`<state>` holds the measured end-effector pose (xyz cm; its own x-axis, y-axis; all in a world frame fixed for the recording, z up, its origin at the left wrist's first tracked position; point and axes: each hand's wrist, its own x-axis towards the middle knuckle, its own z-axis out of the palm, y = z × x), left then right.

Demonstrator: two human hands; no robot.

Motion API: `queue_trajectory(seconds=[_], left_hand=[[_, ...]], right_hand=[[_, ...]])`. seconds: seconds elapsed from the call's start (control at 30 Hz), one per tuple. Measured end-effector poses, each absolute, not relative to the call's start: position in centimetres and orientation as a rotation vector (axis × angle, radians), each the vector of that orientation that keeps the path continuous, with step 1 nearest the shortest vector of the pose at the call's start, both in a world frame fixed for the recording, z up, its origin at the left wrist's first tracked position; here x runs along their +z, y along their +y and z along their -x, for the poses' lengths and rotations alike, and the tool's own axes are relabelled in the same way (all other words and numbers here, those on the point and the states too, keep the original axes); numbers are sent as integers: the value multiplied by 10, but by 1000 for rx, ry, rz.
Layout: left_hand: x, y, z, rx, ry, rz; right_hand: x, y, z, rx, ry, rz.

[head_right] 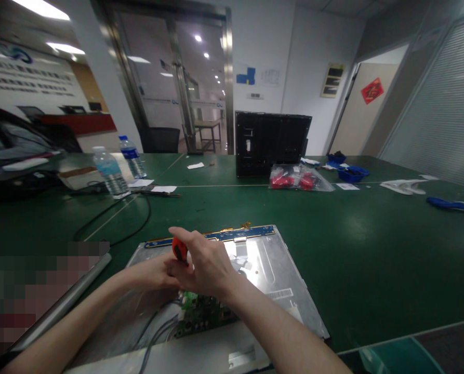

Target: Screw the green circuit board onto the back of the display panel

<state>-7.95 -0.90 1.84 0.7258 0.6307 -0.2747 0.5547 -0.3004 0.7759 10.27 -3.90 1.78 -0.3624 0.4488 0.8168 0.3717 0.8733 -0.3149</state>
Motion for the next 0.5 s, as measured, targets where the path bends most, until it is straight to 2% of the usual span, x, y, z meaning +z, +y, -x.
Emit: queue_trajectory(seconds=[0.2,0.5], left_hand=[[18,-10,78,90,908,-1977],[18,-11,80,91,950,-1993]], right_hand=[[19,-42,-106,161,-2024,608],[15,-38,-101,81,-1942,600]])
